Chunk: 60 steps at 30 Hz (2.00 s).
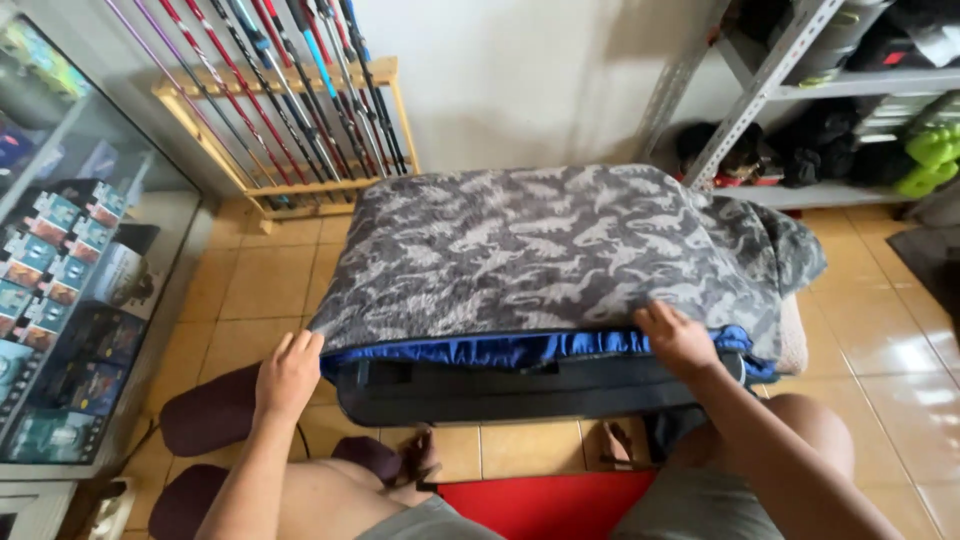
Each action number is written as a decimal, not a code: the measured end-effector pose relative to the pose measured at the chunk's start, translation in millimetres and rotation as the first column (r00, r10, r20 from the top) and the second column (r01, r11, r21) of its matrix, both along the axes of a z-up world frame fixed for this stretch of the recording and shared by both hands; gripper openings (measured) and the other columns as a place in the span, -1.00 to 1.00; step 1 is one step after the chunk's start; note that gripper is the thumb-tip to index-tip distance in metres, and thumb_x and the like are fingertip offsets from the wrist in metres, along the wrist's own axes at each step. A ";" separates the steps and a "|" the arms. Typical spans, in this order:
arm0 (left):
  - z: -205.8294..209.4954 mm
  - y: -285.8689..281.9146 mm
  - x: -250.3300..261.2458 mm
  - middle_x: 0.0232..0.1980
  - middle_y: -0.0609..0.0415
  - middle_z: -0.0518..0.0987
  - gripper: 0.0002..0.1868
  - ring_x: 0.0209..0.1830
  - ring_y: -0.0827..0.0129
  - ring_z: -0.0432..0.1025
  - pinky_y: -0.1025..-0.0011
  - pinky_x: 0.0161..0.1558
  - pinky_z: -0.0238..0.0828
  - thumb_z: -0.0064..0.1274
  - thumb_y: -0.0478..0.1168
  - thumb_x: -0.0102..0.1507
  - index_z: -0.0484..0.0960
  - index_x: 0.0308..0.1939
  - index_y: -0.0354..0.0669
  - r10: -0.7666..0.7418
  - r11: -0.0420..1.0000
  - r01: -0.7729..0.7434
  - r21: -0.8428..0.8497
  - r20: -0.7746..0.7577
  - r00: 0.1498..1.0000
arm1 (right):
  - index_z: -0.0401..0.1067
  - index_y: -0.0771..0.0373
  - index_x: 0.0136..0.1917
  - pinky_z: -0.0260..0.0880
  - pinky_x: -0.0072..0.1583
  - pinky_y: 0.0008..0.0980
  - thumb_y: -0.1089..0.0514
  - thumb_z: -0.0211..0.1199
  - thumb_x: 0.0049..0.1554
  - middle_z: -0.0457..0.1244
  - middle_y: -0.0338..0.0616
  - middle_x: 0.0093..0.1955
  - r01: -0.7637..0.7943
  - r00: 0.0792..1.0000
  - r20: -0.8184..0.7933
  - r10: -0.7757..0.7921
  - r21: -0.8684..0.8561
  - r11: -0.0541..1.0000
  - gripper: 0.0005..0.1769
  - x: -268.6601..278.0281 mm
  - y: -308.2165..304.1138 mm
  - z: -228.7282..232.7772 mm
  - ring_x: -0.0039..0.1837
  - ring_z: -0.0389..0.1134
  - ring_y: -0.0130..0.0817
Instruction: Folding a patterned blanket on top of a plastic storage bin
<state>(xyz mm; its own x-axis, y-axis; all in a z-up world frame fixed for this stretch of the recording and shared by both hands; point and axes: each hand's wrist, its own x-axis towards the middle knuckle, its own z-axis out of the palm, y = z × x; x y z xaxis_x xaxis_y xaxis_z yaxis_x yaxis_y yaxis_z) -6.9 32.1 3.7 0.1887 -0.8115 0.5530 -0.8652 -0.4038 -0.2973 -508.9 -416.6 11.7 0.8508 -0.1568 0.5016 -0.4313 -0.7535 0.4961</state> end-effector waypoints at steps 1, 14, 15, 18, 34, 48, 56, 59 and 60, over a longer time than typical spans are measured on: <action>-13.9 2.4 -4.8 -0.34 0.20 0.41 -0.77 -0.28 0.30 0.49 0.50 -0.18 0.52 0.13 -0.38 0.13 0.42 -0.43 0.05 -0.003 1.000 0.003 0.005 -0.006 1.000 | 0.28 -0.15 -0.09 0.36 -0.26 -0.55 0.11 0.15 0.09 0.09 -0.44 -0.13 0.003 1.000 -0.006 -0.003 0.005 1.000 -0.85 -4.6 7.3 -7.6 -0.16 0.30 -0.48; -57.1 -12.6 -3.9 0.10 0.07 0.69 -0.79 -0.06 0.20 0.64 0.33 -0.18 0.65 0.08 -0.32 0.21 0.68 -0.12 0.05 0.475 0.852 -0.298 0.430 -0.397 0.785 | 0.32 -0.09 0.20 0.57 -0.03 -0.24 -0.03 0.28 0.02 0.31 -0.31 -0.09 0.328 0.922 -0.354 -0.155 0.504 0.799 -0.53 -13.9 28.1 -6.8 -0.01 0.48 -0.22; -59.8 -15.6 -3.1 0.14 -0.04 0.68 -0.79 -0.03 0.14 0.64 0.28 -0.18 0.64 0.08 -0.33 0.20 0.69 -0.12 -0.01 0.500 0.837 -0.307 0.452 -0.408 0.764 | 0.32 -0.06 0.25 0.57 0.02 -0.18 -0.03 0.21 0.05 0.33 -0.24 -0.07 0.369 0.905 -0.391 -0.164 0.536 0.760 -0.53 -14.0 31.4 0.9 0.03 0.48 -0.15; -38.8 -38.6 -28.5 -0.08 0.01 0.60 -0.69 -0.09 0.04 0.57 0.15 -0.12 0.60 0.25 -0.19 0.04 0.57 -0.16 -0.05 0.371 0.922 -0.291 0.255 -0.372 0.851 | 0.38 -0.11 0.14 0.45 0.11 -0.17 -0.33 0.36 -0.11 0.24 -0.30 0.07 0.305 0.932 -0.331 -0.150 0.488 0.818 -0.39 -13.5 22.1 -22.9 0.16 0.37 -0.20; -53.9 -163.8 -92.8 -0.24 0.14 0.48 -0.62 -0.18 0.20 0.52 0.28 -0.28 0.51 0.15 -0.29 0.05 0.60 -0.04 -0.01 -0.249 0.916 0.320 0.242 -0.281 0.927 | 0.37 0.02 0.10 0.53 -0.04 -0.21 0.04 0.37 0.00 0.27 -0.29 -0.05 0.064 0.940 -0.302 0.155 0.606 0.793 -0.61 82.8 49.5 -24.4 0.01 0.44 -0.20; -13.9 -126.3 -122.7 -0.21 0.15 0.31 -0.86 -0.21 0.23 0.37 0.31 -0.25 0.35 0.05 -0.30 0.25 0.44 -0.16 -0.02 -0.226 0.955 0.258 0.146 -0.204 0.953 | 0.42 -0.04 0.15 0.38 0.05 -0.11 -0.15 0.19 -0.01 0.25 -0.18 0.02 0.140 0.916 -0.378 0.135 0.616 0.775 -0.53 83.1 57.7 -34.9 0.10 0.34 -0.11; -26.6 -137.1 -124.3 -0.16 0.15 0.31 -0.54 -0.14 0.23 0.35 0.26 -0.16 0.34 0.24 -0.21 -0.02 0.43 -0.08 0.09 -0.199 0.965 0.230 0.124 -0.225 0.954 | 0.41 -0.02 0.15 0.33 -0.01 -0.14 -0.35 0.40 -0.12 0.17 -0.21 0.01 -0.256 0.949 -0.033 0.313 0.499 0.828 -0.34 140.3 114.2 -9.2 0.07 0.28 -0.15; -16.2 -135.3 -127.7 -0.12 0.11 0.35 -0.55 -0.12 0.22 0.37 0.26 -0.13 0.33 0.23 -0.21 0.04 0.46 -0.01 0.06 -0.160 0.974 0.189 0.127 -0.209 0.965 | 0.39 -0.01 0.19 0.32 -0.05 -0.14 -0.35 0.38 -0.12 0.18 -0.17 0.04 -0.302 0.943 0.003 0.334 0.430 0.850 -0.31 168.0 129.6 -35.5 0.04 0.27 -0.13; -9.9 -135.8 -127.6 -0.11 0.08 0.38 -0.57 -0.12 0.20 0.38 0.24 -0.12 0.35 0.20 -0.21 0.08 0.48 0.02 0.04 -0.139 0.979 0.164 0.120 -0.197 0.971 | 0.40 0.03 0.17 0.33 -0.10 -0.14 -0.29 0.36 -0.07 0.19 -0.13 0.05 -0.311 0.944 0.022 0.330 0.394 0.865 -0.37 179.3 131.9 -45.7 0.02 0.28 -0.12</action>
<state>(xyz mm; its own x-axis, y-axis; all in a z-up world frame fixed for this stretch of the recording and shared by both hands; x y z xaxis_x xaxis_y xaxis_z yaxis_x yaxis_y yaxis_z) -134.5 -103.7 -6.2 0.1469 -0.9029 0.4039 -0.9584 -0.2310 -0.1677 -329.6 -284.7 -33.9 0.9074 -0.0450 0.4178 -0.1175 -0.9818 0.1494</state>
